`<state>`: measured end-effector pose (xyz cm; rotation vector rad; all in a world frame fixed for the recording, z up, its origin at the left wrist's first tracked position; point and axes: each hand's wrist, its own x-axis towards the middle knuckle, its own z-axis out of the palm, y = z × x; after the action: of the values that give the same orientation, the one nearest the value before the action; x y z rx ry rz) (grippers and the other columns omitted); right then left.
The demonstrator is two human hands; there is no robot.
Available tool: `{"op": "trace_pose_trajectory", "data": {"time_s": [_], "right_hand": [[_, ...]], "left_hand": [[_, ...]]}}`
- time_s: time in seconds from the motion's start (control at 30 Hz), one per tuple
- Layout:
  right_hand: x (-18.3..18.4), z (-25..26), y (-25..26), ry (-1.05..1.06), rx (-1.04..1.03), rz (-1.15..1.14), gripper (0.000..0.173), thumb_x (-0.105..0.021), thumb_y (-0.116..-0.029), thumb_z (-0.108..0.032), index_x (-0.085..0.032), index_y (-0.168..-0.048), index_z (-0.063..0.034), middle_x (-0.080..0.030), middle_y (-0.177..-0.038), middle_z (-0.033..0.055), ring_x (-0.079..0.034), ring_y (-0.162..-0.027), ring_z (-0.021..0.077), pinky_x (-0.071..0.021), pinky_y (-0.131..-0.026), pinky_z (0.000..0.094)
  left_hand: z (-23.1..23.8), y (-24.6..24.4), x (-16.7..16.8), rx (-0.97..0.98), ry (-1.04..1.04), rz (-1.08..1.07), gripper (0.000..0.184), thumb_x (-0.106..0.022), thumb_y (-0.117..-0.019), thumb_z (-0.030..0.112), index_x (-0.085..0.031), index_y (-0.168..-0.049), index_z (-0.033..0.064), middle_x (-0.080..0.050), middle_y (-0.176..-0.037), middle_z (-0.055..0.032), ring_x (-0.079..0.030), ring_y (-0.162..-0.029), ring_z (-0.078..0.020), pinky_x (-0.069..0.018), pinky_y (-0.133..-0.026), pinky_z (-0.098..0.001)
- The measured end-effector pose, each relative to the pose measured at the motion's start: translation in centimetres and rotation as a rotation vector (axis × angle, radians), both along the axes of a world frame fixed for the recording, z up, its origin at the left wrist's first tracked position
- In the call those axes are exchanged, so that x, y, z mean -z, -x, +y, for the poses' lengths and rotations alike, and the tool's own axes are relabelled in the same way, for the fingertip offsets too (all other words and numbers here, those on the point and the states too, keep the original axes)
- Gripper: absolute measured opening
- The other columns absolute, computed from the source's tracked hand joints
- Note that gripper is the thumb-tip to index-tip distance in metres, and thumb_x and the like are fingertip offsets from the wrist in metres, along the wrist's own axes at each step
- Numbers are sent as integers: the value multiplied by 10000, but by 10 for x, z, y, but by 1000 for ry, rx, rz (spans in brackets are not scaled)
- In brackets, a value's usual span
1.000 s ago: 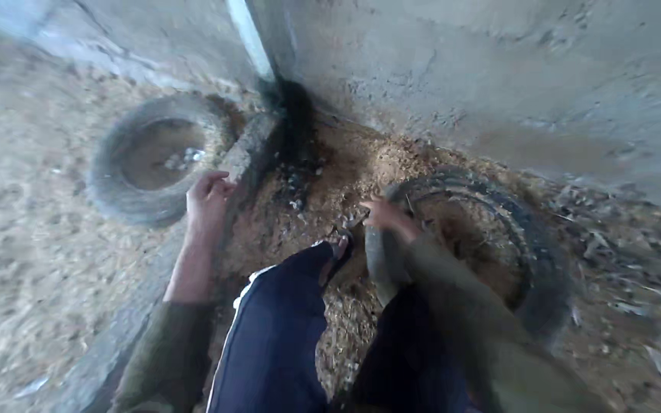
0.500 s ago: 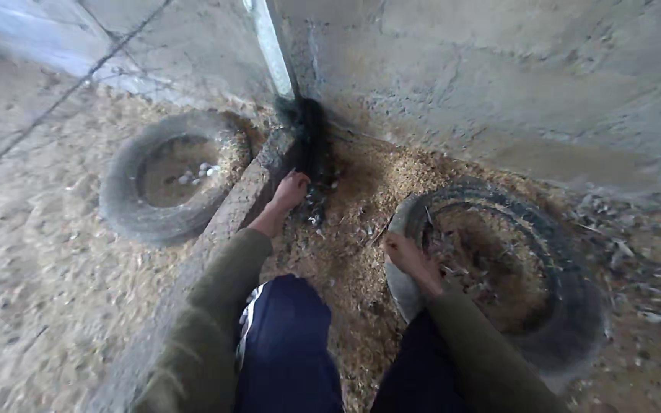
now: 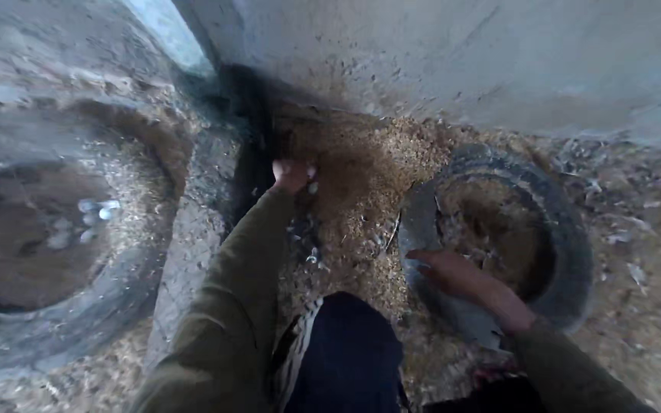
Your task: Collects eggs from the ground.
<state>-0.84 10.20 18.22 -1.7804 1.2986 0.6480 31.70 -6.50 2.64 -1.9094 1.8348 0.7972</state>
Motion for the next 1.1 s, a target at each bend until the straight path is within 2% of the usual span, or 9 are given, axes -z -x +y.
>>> {"op": "trace_pose_trajectory", "data": {"time_s": [0.07,0.23,0.33,0.5,0.63,0.77,0.87,0.97,1.1], "right_hand": [[-6,-14,-12,-24,-30,17,399,-517,-1062,-134,-563,-1458,-109,-619,-1383,219,-615,-1245,430,-480,-1040,616],[26,-84,-86,-61,-125,33,355,-519,-1049,-129,-616,-1383,-54,-633,-1321,261,-609,-1229,446,-474,-1030,619],[74,-113,-130,47,83,-96,311,-488,-1081,-194,-647,-1327,-89,-675,-1246,210,-661,-1146,382,-514,-979,578],[154,-154,-184,182,226,-318,385,-474,-1074,-154,-571,-1446,-137,-682,-1278,195,-677,-1148,371,-528,-975,587],[205,-193,-211,206,149,-346,486,-667,-951,-132,-587,-1429,-106,-614,-1378,220,-593,-1271,403,-478,-1049,609],[257,-199,-239,351,83,-328,552,-668,-956,-468,-573,-1455,-250,-550,-1483,146,-577,-1301,374,-507,-1011,626],[265,-190,-245,419,33,-265,655,-601,-925,-627,-528,-1490,-305,-458,-1568,140,-514,-1368,390,-470,-1031,664],[261,-192,-245,274,39,-272,706,-651,-915,-618,-510,-1504,-254,-446,-1552,191,-565,-1280,431,-502,-931,687],[234,-184,-240,64,-17,-215,629,-766,-828,-578,-685,-1305,-177,-647,-1300,215,-630,-1163,427,-504,-910,689]], "left_hand": [[21,-14,-1,78,-127,-95,361,-615,-999,191,-648,-1239,-77,-579,-1350,-307,-529,-1273,-511,-416,-1014,-708],[46,-39,7,259,-254,-130,366,-614,-982,111,-621,-1315,-41,-543,-1416,-278,-511,-1303,-490,-402,-1042,-695],[46,-43,15,284,-264,-141,377,-631,-979,155,-624,-1308,-28,-575,-1363,-281,-546,-1248,-496,-420,-1008,-705],[62,-46,18,143,-140,-115,383,-675,-956,117,-629,-1300,-43,-536,-1413,-288,-489,-1318,-485,-343,-1122,-655],[64,-47,11,73,-92,-137,362,-680,-960,157,-660,-1291,12,-568,-1393,-245,-522,-1293,-443,-385,-1083,-636],[68,-50,7,49,-94,-233,350,-729,-914,186,-687,-1203,-7,-607,-1336,-221,-582,-1208,-418,-450,-1023,-611],[70,-50,8,63,-76,-242,288,-776,-875,188,-735,-1103,17,-614,-1325,-198,-579,-1208,-402,-461,-1023,-584],[66,-49,8,43,-82,-235,248,-781,-869,163,-746,-1070,21,-603,-1347,-197,-564,-1231,-405,-437,-1057,-585],[64,-44,1,13,-114,-255,288,-769,-868,138,-722,-1112,-8,-591,-1356,-223,-563,-1233,-426,-450,-1039,-597]]}}
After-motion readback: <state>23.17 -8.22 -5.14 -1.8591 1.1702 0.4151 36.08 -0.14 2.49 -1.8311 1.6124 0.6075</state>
